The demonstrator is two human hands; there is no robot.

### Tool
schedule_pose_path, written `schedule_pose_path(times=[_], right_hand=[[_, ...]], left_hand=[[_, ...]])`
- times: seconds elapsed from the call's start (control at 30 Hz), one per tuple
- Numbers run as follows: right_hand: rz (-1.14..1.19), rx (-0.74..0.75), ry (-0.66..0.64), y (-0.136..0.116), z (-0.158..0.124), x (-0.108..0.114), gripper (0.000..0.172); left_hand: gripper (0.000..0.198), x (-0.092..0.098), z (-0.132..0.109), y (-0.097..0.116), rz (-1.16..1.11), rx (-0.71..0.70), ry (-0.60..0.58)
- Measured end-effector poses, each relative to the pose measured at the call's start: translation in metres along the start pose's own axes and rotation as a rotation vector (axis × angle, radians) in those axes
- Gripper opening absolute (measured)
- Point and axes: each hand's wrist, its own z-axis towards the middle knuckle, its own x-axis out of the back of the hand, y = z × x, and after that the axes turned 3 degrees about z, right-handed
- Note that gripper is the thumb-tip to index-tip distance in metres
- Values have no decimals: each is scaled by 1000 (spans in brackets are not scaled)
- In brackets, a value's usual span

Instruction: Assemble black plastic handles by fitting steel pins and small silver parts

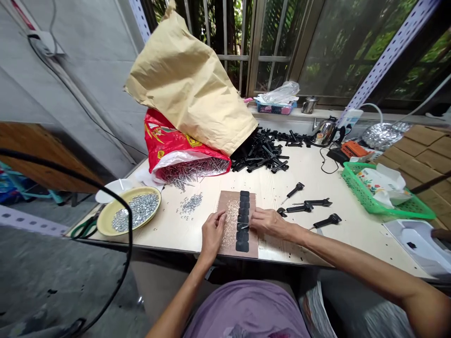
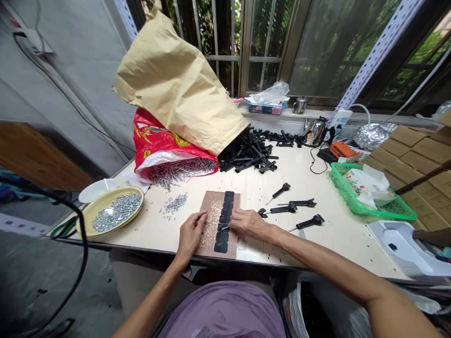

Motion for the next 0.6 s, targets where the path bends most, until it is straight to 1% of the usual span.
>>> schedule_pose_path(times=[0.03, 0.13, 0.17, 0.2, 0.27, 0.3, 0.33, 0.37, 0.43, 0.47, 0.5, 0.57, 0.6], right_hand=[[-1, 1, 17, 0, 1, 2, 30], [-11, -171, 119, 3, 4, 8, 38], [4, -179, 118, 3, 4, 9, 37], [36, -126, 81, 3, 4, 9, 34], [103, 50, -23, 3, 2, 9, 28], [125, 105, -51, 4, 2, 9, 28], [132, 101, -51, 7, 3, 11, 29], [126, 42, -24, 10, 4, 13, 32], [101, -170, 61, 18, 8, 17, 39], [107, -188, 61, 20, 9, 19, 40], [120, -175, 47, 21, 9, 19, 38], [182, -23, -39, 22, 8, 19, 31], [208, 23, -62, 22, 7, 17, 29]], left_hand=[[37, 0, 1, 0, 10, 0, -5], [35, -1, 3, 1, 41, -7, -9], [34, -1, 3, 1, 48, -1, -8], [35, -1, 3, 1, 51, 10, -7], [35, -1, 3, 1, 56, 28, -7], [35, -2, 3, 1, 60, 30, -10], [35, -2, 2, 1, 65, 28, -13], [34, -2, 2, 2, 71, 25, -19], [33, -2, 2, 2, 86, 26, -25], [33, -2, 2, 2, 91, 30, -24], [32, -1, 3, 3, 94, 34, -23], [32, -1, 3, 3, 98, 39, -23], [32, -1, 3, 4, 98, 41, -25]])
